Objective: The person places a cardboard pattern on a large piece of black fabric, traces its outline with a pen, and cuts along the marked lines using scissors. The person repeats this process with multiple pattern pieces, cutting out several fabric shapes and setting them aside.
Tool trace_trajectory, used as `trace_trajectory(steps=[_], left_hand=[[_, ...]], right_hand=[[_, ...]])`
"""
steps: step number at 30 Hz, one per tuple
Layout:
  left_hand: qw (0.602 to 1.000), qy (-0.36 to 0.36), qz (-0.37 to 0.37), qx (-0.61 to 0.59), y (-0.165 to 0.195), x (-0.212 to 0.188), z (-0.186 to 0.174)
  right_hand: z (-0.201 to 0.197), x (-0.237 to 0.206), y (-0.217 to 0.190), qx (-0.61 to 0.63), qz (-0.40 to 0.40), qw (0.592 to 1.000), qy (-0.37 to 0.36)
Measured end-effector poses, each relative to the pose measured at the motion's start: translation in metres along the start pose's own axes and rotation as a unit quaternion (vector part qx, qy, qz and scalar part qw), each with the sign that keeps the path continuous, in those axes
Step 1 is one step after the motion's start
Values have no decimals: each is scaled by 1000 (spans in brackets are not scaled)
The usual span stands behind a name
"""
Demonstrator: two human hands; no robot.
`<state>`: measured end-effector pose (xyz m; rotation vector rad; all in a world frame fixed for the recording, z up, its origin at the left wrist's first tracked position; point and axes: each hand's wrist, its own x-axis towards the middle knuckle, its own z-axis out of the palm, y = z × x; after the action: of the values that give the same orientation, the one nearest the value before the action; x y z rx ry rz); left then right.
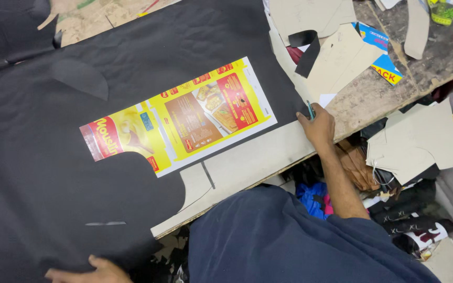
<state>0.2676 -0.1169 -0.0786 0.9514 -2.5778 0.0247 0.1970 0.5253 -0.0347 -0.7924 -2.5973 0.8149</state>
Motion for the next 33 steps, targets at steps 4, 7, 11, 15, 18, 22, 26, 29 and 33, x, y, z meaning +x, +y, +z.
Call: trace_trajectory(steps=[4,7,11,15,18,22,26,29,33], left_hand=[[914,-82,213,-336,133,-21,-33],[819,-213,305,-437,249,-57,-43],[712,-230,498,-439,357,-98,-47],[701,-258,495,-443,389,-107,-42],[698,-300,452,-467,373,-99,-36],[821,-182,351,-412,309,-82,-37],[913,-82,221,-334,245,-70,-38],[904,-94,184,-374,228,-70,-32],[885,-114,128,-433,233,-75,-23]], right_hand=[[-2,-10,-6,-32,-142,981,125],[9,-23,-18,-95,-220,966,102],[31,-33,-36,-147,-287,944,67],[36,-32,-40,-73,-269,957,80],[22,-26,-32,-24,-165,976,138],[-5,-24,-18,-26,-38,988,144],[-8,-36,-18,1,-93,995,33],[-1,-37,-21,59,-172,983,-5],[4,-24,-14,86,-100,988,-81]])
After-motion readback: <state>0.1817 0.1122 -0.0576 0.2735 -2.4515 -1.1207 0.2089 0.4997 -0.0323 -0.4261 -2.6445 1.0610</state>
